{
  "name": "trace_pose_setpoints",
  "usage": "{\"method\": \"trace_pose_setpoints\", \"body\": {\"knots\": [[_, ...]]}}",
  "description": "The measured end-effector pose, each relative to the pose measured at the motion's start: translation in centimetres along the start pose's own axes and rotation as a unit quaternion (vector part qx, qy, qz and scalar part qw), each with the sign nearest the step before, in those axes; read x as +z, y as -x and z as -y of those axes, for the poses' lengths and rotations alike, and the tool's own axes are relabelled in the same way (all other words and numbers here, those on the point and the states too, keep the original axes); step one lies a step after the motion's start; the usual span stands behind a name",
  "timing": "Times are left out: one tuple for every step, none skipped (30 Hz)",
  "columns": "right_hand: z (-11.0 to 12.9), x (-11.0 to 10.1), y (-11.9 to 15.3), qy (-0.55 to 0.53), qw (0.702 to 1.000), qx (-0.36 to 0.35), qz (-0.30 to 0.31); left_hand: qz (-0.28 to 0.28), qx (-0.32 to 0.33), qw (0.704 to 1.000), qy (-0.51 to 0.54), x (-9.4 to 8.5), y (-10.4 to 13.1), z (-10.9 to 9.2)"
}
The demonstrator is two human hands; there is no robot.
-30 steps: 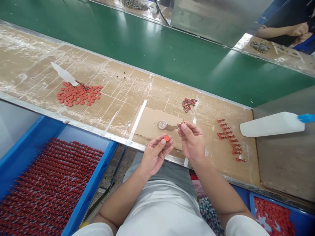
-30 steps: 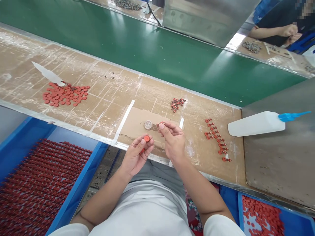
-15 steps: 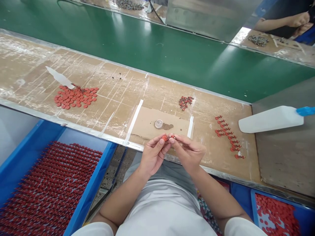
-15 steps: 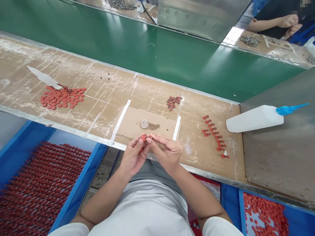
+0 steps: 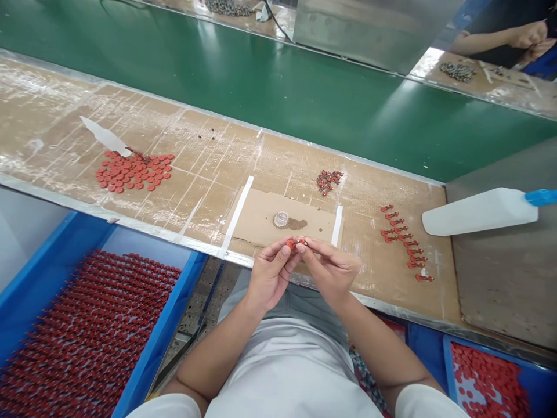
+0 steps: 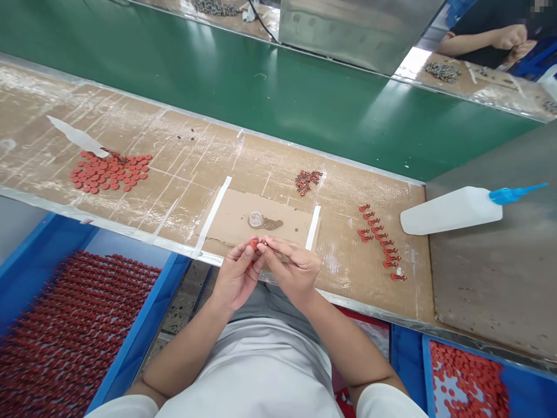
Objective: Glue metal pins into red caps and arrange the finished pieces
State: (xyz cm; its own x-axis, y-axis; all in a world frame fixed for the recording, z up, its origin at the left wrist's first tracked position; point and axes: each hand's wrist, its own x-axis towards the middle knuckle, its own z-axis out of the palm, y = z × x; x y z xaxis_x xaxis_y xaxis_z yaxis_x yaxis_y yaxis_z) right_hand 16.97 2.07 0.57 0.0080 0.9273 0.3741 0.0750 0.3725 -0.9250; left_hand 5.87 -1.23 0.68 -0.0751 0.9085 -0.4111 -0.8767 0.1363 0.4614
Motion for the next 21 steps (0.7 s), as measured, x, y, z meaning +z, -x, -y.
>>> {"method": "trace_pose_setpoints", "body": {"knots": [[0.0,0.03,-0.01,0.004,1.0,-0.004,0.002,-0.003,0.0,1.0,-0.001,0.01,0.0,-0.02],[0.0,0.04,-0.02,0.01,1.0,-0.009,0.004,-0.005,0.0,1.0,-0.001,0.01,0.0,-0.03],[-0.01,0.05,-0.03,0.015,1.0,-0.012,0.005,-0.008,0.0,1.0,0.0,0.0,-0.01,-0.03],[-0.02,0.06,-0.03,0.021,1.0,-0.015,0.007,-0.01,0.0,1.0,0.001,-0.02,-0.03,-0.02],[-0.03,0.06,-0.02,0.025,0.999,-0.018,0.008,-0.012,0.001,1.0,0.003,-0.05,-0.05,-0.01],[-0.06,0.06,0.0,0.028,0.999,-0.021,0.009,-0.014,0.002,1.0,0.004,-0.09,-0.08,0.01],[-0.1,0.07,0.03,0.03,0.999,-0.022,0.009,-0.014,0.001,1.0,0.005,-0.15,-0.11,0.03],[-0.15,0.08,0.07,0.03,0.999,-0.022,0.008,-0.015,0.002,1.0,0.006,-0.21,-0.14,0.06],[-0.2,0.1,0.12,0.03,0.999,-0.021,0.008,-0.016,0.002,1.0,0.005,-0.27,-0.17,0.09],[-0.27,0.12,0.17,0.028,0.999,-0.02,0.006,-0.016,0.002,1.0,0.004,-0.32,-0.2,0.12],[-0.33,0.15,0.23,0.026,0.999,-0.019,0.004,-0.017,0.003,1.0,0.003,-0.36,-0.22,0.15],[-0.4,0.17,0.29,0.024,1.0,-0.019,0.003,-0.017,0.003,1.0,0.002,-0.39,-0.25,0.18],[-0.46,0.19,0.34,0.021,1.0,-0.02,0.002,-0.016,0.003,1.0,0.002,-0.41,-0.26,0.21],[-0.51,0.2,0.38,0.018,1.0,-0.022,0.002,-0.015,0.003,1.0,0.002,-0.41,-0.27,0.24],[-0.54,0.2,0.41,0.015,1.0,-0.023,0.001,-0.014,0.004,1.0,0.002,-0.41,-0.27,0.26],[-0.55,0.2,0.42,0.014,1.0,-0.023,0.001,-0.012,0.006,1.0,0.001,-0.4,-0.27,0.28],[-0.53,0.18,0.42,0.015,1.0,-0.021,0.001,-0.012,0.009,1.0,-0.003,-0.39,-0.25,0.29],[-0.49,0.16,0.4,0.019,1.0,-0.018,0.001,-0.013,0.013,1.0,-0.008,-0.39,-0.23,0.29],[-0.43,0.12,0.37,0.024,1.0,-0.015,0.003,-0.014,0.016,1.0,-0.014,-0.39,-0.2,0.28],[-0.35,0.09,0.32,0.03,0.999,-0.013,0.006,-0.015,0.019,0.999,-0.021,-0.4,-0.18,0.27],[-0.27,0.05,0.27,0.036,0.999,-0.011,0.009,-0.017,0.021,0.999,-0.027,-0.41,-0.16,0.26]]}}
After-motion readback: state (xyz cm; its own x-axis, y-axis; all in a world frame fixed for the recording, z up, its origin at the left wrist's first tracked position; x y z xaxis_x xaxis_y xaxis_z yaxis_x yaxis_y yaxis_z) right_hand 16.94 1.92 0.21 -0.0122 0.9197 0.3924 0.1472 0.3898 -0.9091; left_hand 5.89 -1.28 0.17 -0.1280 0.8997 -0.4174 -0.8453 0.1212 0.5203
